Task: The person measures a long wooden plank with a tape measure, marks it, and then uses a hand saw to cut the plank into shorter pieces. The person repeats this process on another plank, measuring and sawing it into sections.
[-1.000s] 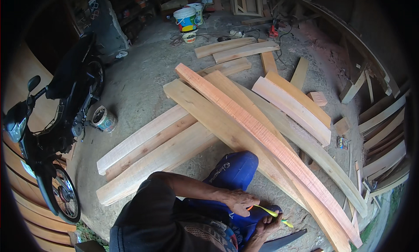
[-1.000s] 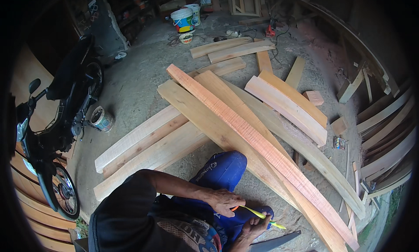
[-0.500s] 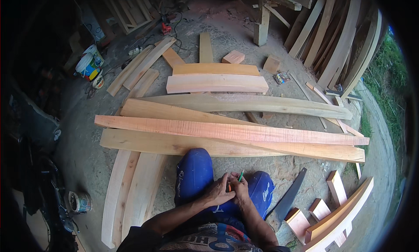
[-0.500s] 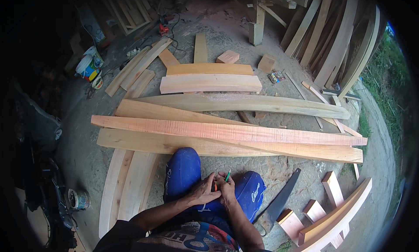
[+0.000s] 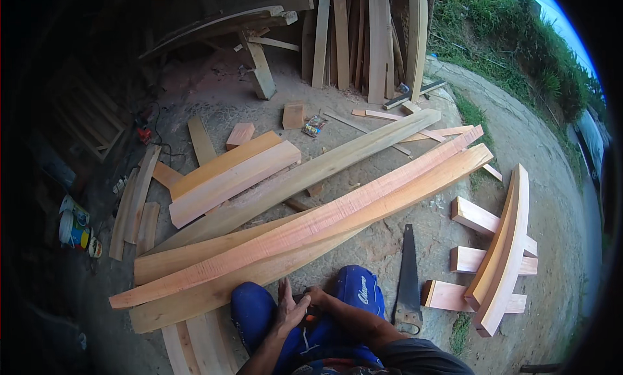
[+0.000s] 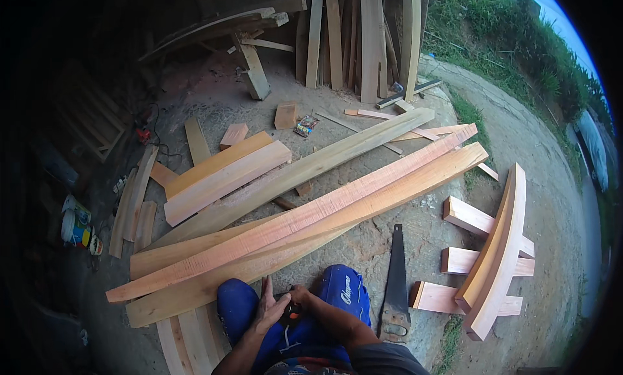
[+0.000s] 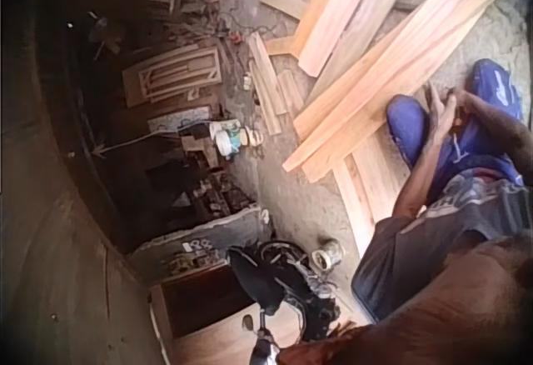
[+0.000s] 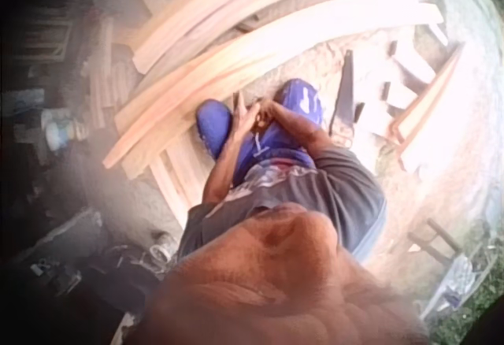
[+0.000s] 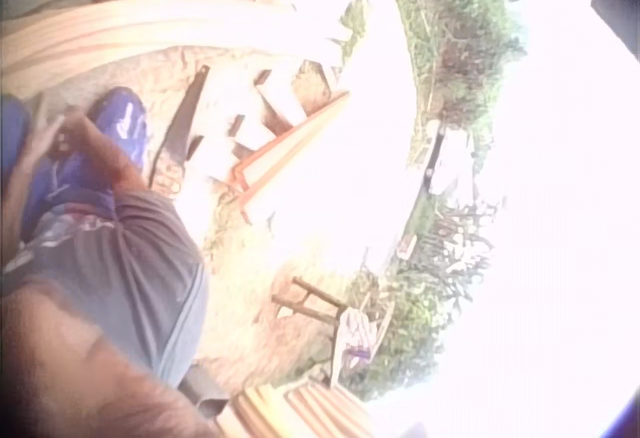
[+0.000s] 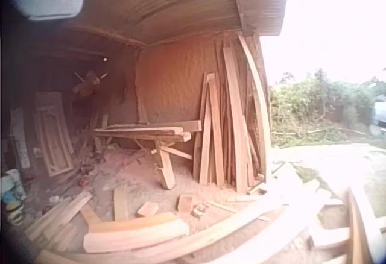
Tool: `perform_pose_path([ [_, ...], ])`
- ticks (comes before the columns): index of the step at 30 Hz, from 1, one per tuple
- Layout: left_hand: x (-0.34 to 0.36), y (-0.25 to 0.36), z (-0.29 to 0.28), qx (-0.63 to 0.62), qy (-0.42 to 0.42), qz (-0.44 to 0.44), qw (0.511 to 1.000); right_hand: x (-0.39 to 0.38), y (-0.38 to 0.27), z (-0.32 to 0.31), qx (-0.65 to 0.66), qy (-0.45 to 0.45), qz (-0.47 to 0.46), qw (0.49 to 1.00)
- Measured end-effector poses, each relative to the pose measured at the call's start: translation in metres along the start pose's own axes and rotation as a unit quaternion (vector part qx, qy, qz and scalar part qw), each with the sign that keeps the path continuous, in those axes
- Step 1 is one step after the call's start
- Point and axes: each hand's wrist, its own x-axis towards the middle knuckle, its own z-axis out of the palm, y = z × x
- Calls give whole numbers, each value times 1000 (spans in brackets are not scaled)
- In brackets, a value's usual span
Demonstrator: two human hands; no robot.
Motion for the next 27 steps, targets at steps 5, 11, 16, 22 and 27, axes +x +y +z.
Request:
perform_pose_path([
  [5,-10,47,-128,271,223,133,927,-4,-26,16,68,12,206,976],
  [11,11,-17,-260,481,153,13,863,-27,-112,-81,-31,-1,150,988],
  [16,32,-35,-294,442,93,9,892,-80,-151,-255,-182,251,-23,951],
  [22,49,-54,-295,483,54,28,874,-32,-84,-349,-336,262,-68,902],
  [27,45,-40,-287,465,56,25,883,-25,-49,-359,-307,218,-131,917],
])
